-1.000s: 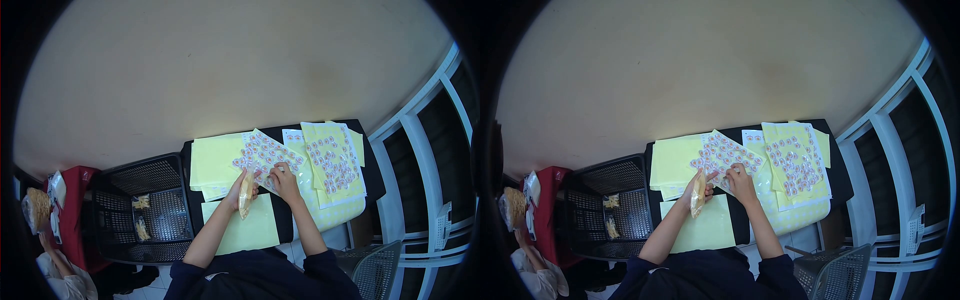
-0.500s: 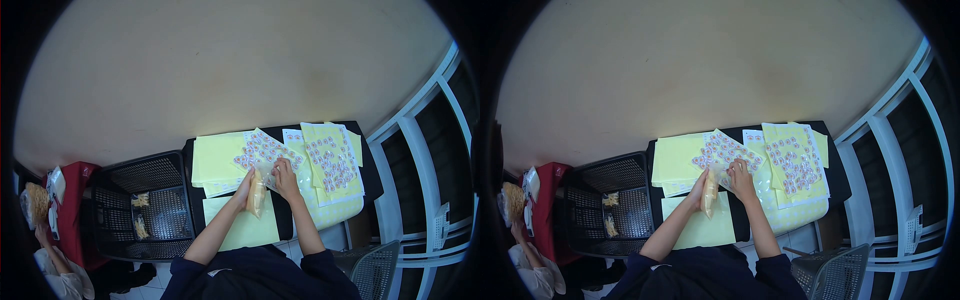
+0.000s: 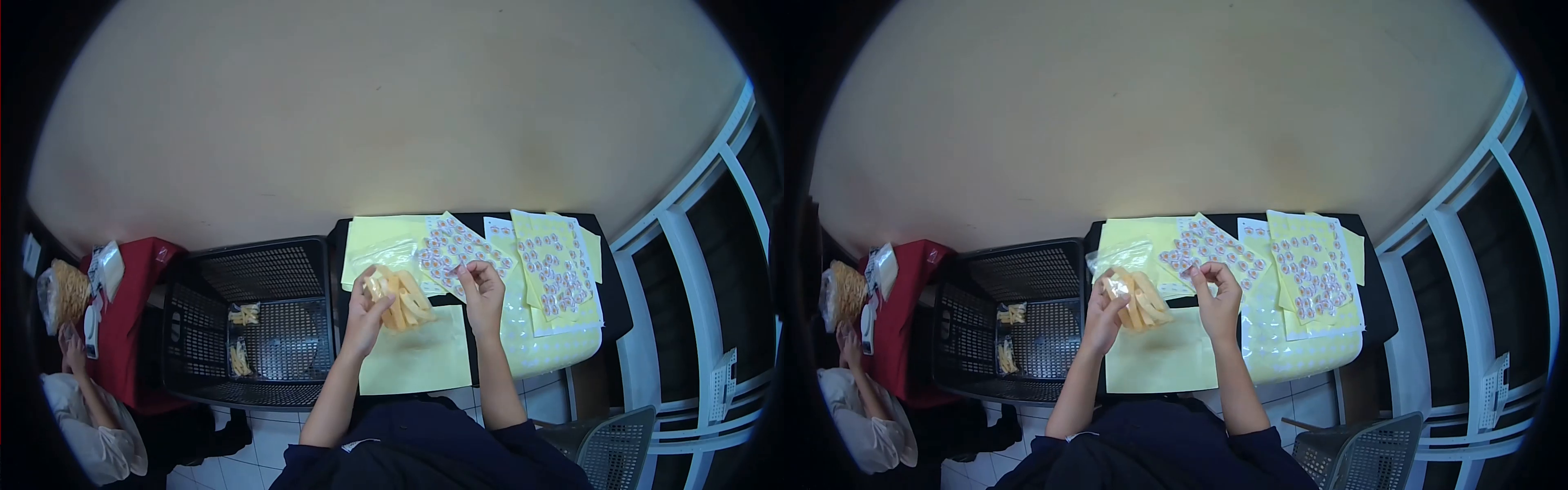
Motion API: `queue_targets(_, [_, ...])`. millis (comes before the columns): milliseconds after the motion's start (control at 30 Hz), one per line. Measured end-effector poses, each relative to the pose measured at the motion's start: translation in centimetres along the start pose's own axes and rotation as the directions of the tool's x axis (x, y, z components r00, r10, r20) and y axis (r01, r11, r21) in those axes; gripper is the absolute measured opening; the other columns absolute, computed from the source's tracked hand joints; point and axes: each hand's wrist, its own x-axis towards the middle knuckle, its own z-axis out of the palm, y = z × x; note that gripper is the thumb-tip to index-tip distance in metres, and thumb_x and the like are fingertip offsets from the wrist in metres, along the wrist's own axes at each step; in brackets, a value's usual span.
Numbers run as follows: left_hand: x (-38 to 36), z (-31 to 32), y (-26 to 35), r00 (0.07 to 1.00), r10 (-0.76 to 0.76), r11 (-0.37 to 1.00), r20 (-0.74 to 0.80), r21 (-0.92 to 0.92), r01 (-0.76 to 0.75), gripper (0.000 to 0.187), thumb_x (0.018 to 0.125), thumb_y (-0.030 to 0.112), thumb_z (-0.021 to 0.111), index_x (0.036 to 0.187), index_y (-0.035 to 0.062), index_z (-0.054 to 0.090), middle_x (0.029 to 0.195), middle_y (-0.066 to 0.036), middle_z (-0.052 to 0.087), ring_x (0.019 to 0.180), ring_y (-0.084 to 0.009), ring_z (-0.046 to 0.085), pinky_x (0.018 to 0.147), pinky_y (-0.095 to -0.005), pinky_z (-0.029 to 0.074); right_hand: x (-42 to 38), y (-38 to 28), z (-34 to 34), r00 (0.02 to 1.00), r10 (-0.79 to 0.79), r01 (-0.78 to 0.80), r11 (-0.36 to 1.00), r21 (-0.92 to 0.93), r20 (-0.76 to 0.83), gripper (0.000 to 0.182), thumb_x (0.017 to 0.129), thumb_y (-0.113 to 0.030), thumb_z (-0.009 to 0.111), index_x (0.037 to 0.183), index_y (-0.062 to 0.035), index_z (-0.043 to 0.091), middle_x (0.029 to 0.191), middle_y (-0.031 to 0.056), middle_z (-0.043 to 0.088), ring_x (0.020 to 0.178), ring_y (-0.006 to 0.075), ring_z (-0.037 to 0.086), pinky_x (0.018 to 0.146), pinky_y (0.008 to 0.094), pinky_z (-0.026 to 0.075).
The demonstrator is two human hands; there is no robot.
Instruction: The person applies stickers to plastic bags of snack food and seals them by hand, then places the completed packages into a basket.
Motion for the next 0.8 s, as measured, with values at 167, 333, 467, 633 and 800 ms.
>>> queue_targets(167, [-2.2,0.0,1.0,0.967,0.232,0.93,0.107,0.267,-0.253,0.045,0.084,0.004,0.047,0.124,-0.0018,0.027,0.119,-0.013,0.041,0.109,-0.0174,0.043,0.092,-0.0281,0.035,-2.2,-2.3,3.0,0.997,0.027,-0.033,0.996,0.08,0.073,0.009,0.077,-0.005,0.06,0.082,-0.0023,0.054,0.073,0.0019,0.059,0.063,0.0052,0.05,0.06,0.0184,0.039])
queue_targets(333, [-3.3,-2.0,1.2,0.968,0.239,0.951,0.081,0.184,-0.25,0.047,0.082,0.001,0.043,0.126,0.0007,0.027,0.123,-0.012,0.037,0.115,-0.02,0.039,0.096,-0.0321,0.032,-4.1,-3.7,5.5,0.985,0.041,-0.061,0.991,0.119,0.167,0.017,0.08,-0.005,0.056,0.095,-0.0002,0.053,0.072,0.0,0.053,0.066,0.0052,0.048,0.06,0.0189,0.038])
queue_targets(467, [-3.9,-2.8,2.0,0.955,0.287,0.94,0.074,0.17,-0.296,0.046,0.081,0.0,0.043,0.125,0.0015,0.028,0.122,-0.011,0.038,0.114,-0.0202,0.039,0.096,-0.0324,0.032,-5.4,-3.1,7.0,0.986,0.033,-0.065,0.979,0.191,0.163,0.012,0.081,-0.004,0.053,0.092,-0.0015,0.049,0.076,0.0019,0.053,0.069,0.0065,0.051,0.064,0.0197,0.04])
queue_targets(633, [-4.4,-4.0,2.7,0.947,0.318,0.936,0.047,0.145,-0.322,0.045,0.081,-0.001,0.043,0.124,0.0015,0.029,0.12,-0.01,0.039,0.113,-0.0199,0.04,0.096,-0.032,0.032,-6.7,-3.5,8.9,0.981,0.061,-0.106,0.965,0.239,0.186,0.008,0.082,-0.005,0.052,0.088,-0.0021,0.047,0.076,0.0024,0.053,0.07,0.0071,0.052,0.065,0.0197,0.041])
queue_targets(800, [-5.0,-4.8,3.3,0.929,0.371,0.921,-0.005,0.135,-0.367,0.041,0.082,0.003,0.045,0.121,-0.0005,0.032,0.113,-0.011,0.045,0.104,-0.016,0.045,0.09,-0.0274,0.035,-7.6,-3.3,10.2,0.974,0.029,-0.012,0.997,-0.076,0.226,0.009,0.077,-0.009,0.059,0.078,-0.0012,0.054,0.074,0.002,0.054,0.065,0.0081,0.049,0.064,0.0231,0.04])
